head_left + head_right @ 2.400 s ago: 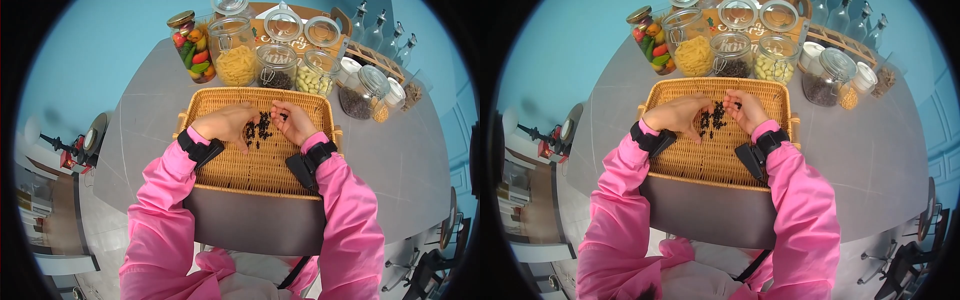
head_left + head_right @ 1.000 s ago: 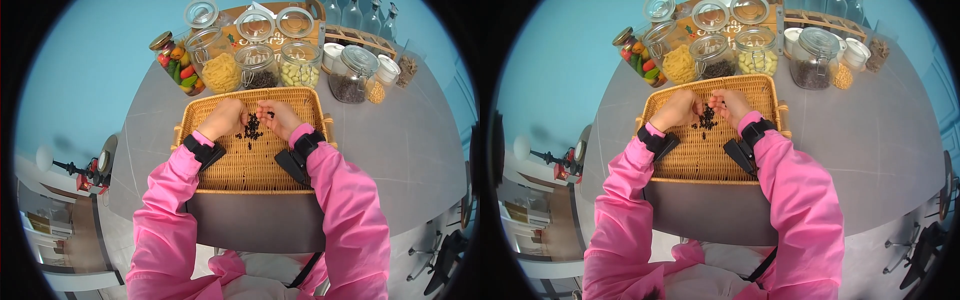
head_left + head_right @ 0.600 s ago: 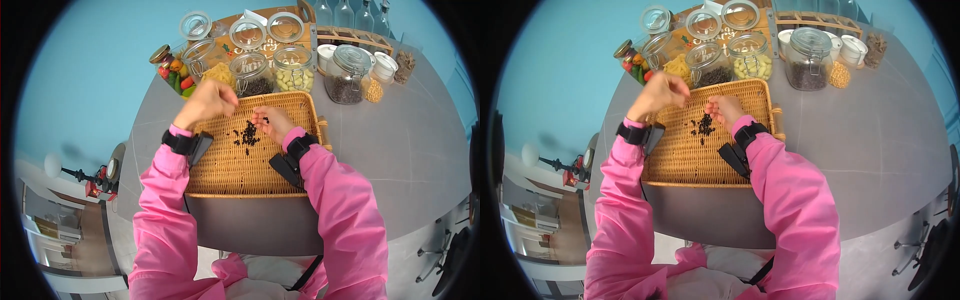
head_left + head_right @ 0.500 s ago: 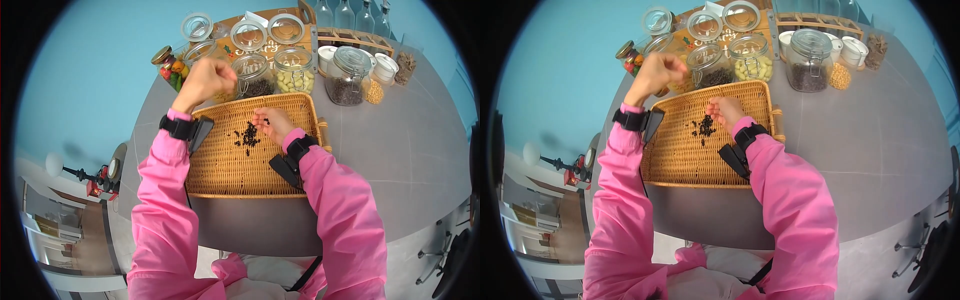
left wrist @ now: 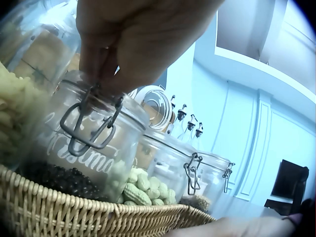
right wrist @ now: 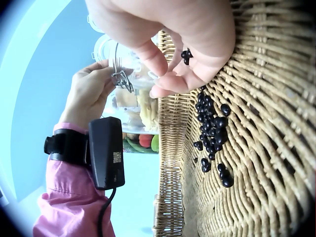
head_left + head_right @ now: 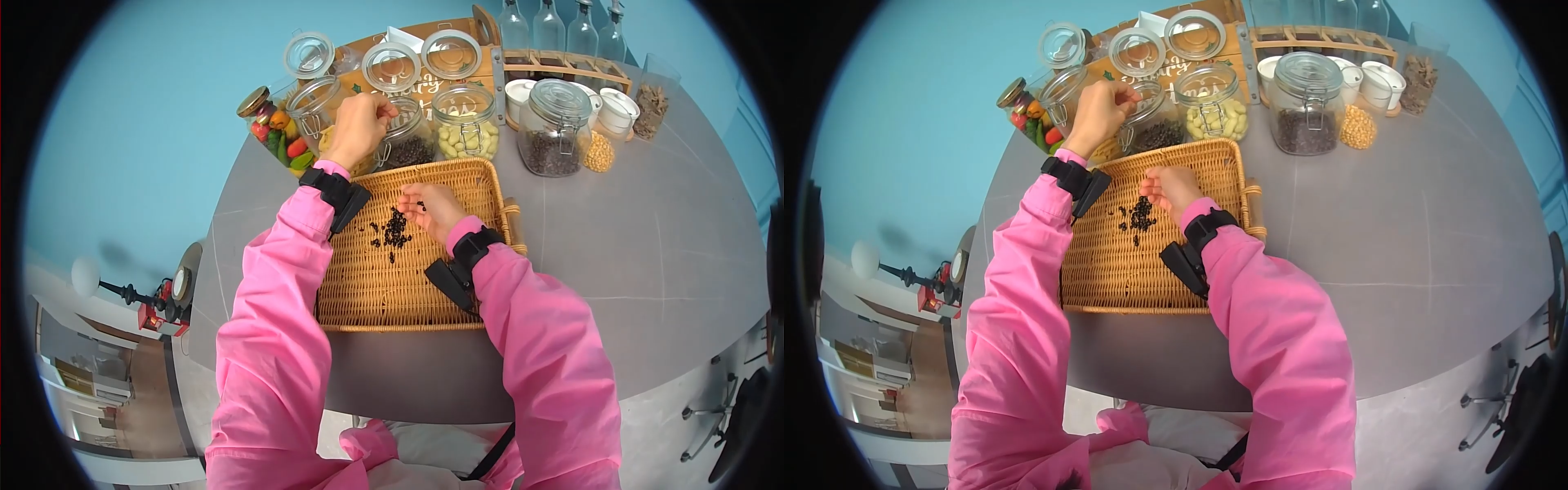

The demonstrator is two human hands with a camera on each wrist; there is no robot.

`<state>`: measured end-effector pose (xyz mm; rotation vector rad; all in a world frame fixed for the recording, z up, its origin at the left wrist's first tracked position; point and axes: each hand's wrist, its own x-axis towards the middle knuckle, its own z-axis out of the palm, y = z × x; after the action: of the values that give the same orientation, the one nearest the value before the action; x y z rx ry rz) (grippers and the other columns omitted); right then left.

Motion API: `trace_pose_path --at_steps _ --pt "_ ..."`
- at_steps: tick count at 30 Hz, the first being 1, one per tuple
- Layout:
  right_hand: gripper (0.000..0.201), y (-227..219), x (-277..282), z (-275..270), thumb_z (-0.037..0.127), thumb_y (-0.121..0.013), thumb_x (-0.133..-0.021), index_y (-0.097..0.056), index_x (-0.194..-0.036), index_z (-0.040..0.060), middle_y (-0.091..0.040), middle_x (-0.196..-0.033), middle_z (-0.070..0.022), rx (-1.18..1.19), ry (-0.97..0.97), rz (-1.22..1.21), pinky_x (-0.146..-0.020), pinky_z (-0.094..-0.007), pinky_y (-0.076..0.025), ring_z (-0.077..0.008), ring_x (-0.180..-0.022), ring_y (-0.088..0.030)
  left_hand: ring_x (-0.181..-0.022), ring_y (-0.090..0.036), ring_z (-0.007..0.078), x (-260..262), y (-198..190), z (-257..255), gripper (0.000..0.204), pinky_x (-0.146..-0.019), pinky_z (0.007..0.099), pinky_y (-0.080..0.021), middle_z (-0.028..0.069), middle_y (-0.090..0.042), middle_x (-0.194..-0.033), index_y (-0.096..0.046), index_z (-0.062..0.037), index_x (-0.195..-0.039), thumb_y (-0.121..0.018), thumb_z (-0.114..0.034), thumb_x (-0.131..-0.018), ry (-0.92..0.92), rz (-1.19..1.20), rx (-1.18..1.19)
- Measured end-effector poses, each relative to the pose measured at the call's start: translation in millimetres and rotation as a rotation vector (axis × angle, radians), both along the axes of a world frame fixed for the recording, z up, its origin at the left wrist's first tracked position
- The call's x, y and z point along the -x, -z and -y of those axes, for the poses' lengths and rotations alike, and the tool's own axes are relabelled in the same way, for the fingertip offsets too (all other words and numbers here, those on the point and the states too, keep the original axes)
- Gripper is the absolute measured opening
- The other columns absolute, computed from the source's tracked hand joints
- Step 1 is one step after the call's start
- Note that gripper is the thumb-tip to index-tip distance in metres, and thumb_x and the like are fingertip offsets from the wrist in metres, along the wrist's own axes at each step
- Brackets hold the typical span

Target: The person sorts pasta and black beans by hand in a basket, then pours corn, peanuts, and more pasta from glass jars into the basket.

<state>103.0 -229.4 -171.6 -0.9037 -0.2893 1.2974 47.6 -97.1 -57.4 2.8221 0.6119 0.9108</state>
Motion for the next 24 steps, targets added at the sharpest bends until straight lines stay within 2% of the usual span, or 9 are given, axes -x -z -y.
trace_pose_path --at_steps 2,8,12,15,17,18,20,21,24 --pt "0.016 -2 -1 2 0.012 -0.054 -0.088 -0.057 -0.099 0.0 -0.058 -0.085 -0.007 0.016 -0.026 0.008 -0.07 -0.0272 -0.047 -0.0159 -0.078 -0.056 -0.077 -0.067 0.029 -2 6 -1 0.02 -0.069 0.0351 -0.052 0.0172 -0.067 -0.079 -0.068 0.0 -0.084 -0.054 0.007 -0.072 0.072 0.083 0.033" --pt "0.016 -1 -1 2 0.011 -0.055 -0.087 -0.057 -0.099 0.0005 -0.058 -0.085 -0.007 -0.008 -0.028 -0.008 -0.07 -0.027 -0.048 -0.0154 -0.078 -0.056 -0.084 -0.065 0.0321 1 7 5 0.029 -0.073 0.0359 -0.05 0.0193 -0.066 -0.089 -0.067 -0.0019 -0.093 -0.047 0.01 -0.075 0.153 0.06 0.046" --pt "0.015 0 -2 2 0.011 -0.056 -0.086 -0.058 -0.098 0.001 -0.059 -0.084 -0.0065 0.018 -0.029 0.001 -0.07 -0.0269 -0.048 -0.0153 -0.078 -0.056 -0.082 -0.064 0.0344 12 8 6 0.028 -0.071 0.0345 -0.05 0.0199 -0.065 -0.088 -0.066 -0.0012 -0.093 -0.046 0.009 -0.076 0.211 0.134 0.07" --pt "0.014 5 -3 -2 0.012 -0.053 -0.087 -0.057 -0.094 0.0001 -0.061 -0.085 -0.0092 -0.006 -0.031 -0.005 -0.065 -0.0278 -0.048 -0.0176 -0.076 -0.06 -0.072 -0.064 0.0291 35 6 11 0.026 -0.066 0.0332 -0.049 0.0183 -0.066 -0.084 -0.066 -0.001 -0.093 -0.047 0.007 -0.077 0.202 0.235 -0.014" --pt "0.013 6 -3 -2 0.012 -0.054 -0.087 -0.056 -0.093 0.0005 -0.06 -0.084 -0.0092 0.006 -0.026 0.001 -0.065 -0.0279 -0.048 -0.0177 -0.076 -0.059 -0.062 -0.062 0.0214 55 7 19 0.02 -0.06 0.0327 -0.048 0.0146 -0.065 -0.075 -0.067 -0.0005 -0.089 -0.052 0.003 -0.076 0.178 0.317 0.215" --pt "0.013 5 -4 -2 0.012 -0.054 -0.087 -0.056 -0.093 0.0005 -0.06 -0.084 -0.0092 0.007 -0.033 0.001 -0.065 -0.0279 -0.048 -0.0177 -0.076 -0.059 -0.062 -0.062 0.0214 67 6 22 0.02 -0.06 0.0327 -0.048 0.0146 -0.065 -0.075 -0.067 -0.0005 -0.089 -0.052 0.003 -0.076 0.17 0.319 0.215" --pt "0.014 4 -5 0 0.013 -0.057 -0.088 -0.057 -0.097 0.0017 -0.059 -0.083 -0.0052 0.007 -0.056 0.003 -0.067 -0.0249 -0.048 -0.0137 -0.075 -0.056 -0.068 -0.062 0.0105 88 8 26 0.017 -0.063 0.0246 -0.049 0.0073 -0.068 -0.076 -0.066 0.0022 -0.083 -0.051 0.003 -0.077 0.058 -0.123 0.329" --pt "0.013 4 -4 -1 0.013 -0.057 -0.086 -0.056 -0.092 0.0012 -0.06 -0.083 -0.0089 -0.001 -0.039 0.0 -0.066 -0.0276 -0.047 -0.017 -0.075 -0.057 -0.063 -0.062 0.0131 96 18 24 0.015 -0.06 0.0261 -0.049 0.0073 -0.067 -0.071 -0.067 0.0022 -0.08 -0.053 0.004 -0.074 0.11 -0.171 0.381" --pt "0.013 5 -5 -1 0.014 -0.059 -0.085 -0.057 -0.091 0.0019 -0.059 -0.083 -0.0078 -0.014 -0.042 0.002 -0.066 -0.0273 -0.047 -0.0167 -0.075 -0.057 -0.064 -0.062 0.0144 110 44 21 0.016 -0.06 0.0273 -0.049 0.0092 -0.067 -0.073 -0.067 0.0023 -0.082 -0.055 0.006 -0.072 0.16 -0.269 0.399"
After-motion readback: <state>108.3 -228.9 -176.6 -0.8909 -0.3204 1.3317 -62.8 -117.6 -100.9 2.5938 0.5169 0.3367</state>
